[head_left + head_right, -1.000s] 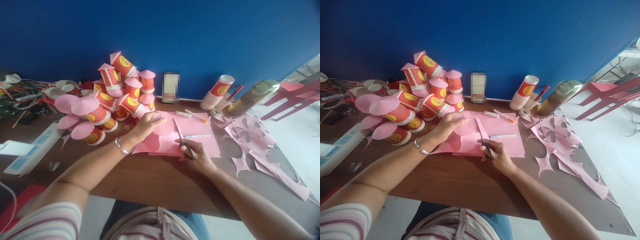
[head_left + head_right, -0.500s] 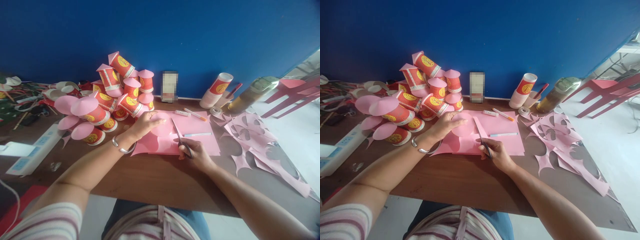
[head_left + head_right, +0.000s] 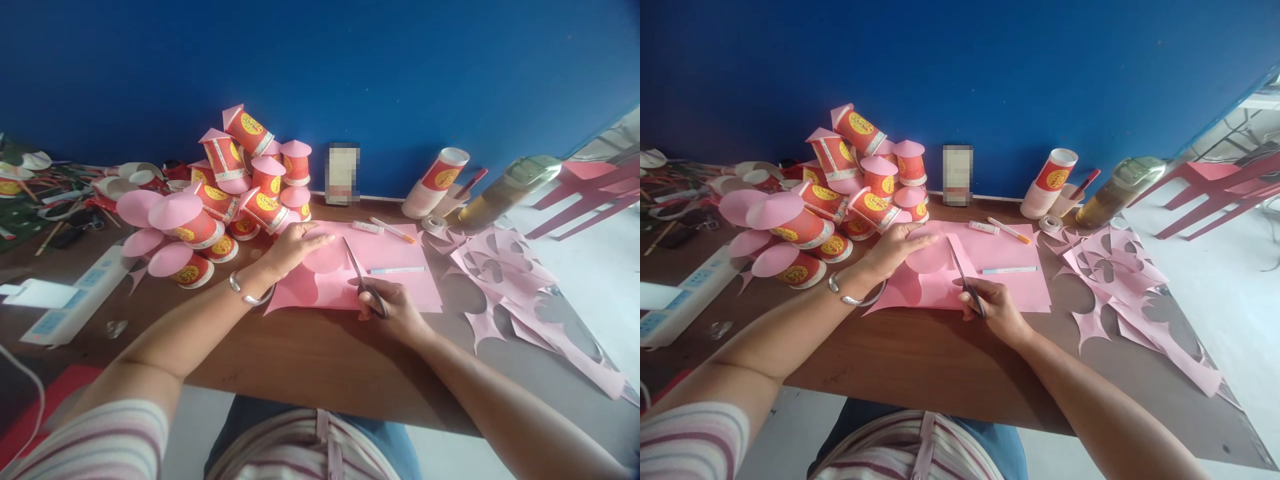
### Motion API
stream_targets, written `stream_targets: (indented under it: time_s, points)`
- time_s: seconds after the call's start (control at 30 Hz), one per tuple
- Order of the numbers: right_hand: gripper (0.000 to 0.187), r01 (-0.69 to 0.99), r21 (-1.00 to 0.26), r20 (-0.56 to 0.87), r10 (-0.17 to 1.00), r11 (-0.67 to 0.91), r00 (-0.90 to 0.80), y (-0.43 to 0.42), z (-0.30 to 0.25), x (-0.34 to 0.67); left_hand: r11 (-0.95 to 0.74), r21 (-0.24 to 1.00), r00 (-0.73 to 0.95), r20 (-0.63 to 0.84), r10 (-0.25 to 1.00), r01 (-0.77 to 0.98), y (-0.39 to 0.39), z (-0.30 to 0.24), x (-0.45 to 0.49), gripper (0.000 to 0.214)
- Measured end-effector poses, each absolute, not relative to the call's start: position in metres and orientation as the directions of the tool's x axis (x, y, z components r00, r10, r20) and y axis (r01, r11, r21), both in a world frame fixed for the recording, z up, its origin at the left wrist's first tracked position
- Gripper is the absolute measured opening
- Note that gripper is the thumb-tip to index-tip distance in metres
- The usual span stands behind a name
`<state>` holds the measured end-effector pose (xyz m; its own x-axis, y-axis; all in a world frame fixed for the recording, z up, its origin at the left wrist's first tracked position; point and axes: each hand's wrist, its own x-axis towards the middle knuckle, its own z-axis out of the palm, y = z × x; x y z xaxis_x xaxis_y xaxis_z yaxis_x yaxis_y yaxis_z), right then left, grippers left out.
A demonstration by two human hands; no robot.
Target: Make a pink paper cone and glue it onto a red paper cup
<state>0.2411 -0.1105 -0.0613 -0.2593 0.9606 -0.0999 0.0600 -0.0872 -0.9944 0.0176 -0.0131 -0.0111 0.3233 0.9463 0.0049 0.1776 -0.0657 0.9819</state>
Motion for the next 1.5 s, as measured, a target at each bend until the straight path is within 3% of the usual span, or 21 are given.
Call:
stream_targets:
  time_s: [0.83,1.5]
  points:
    - [0.061,0.079,-0.994,-0.095,0.958,-0.076,-0.272,-0.111,-0.063,0.241,-0.115,0.942,0.375,-0.012,0.927,0.314,-0.01,-0.011,0.012,0.044]
    - [0.062,0.072,-0.994,-0.099,0.949,-0.081,-0.3,-0.112,-0.061,0.241,-0.146,0.943,0.443,-0.001,0.897,0.297,-0.006,-0.013,0.007,0.043]
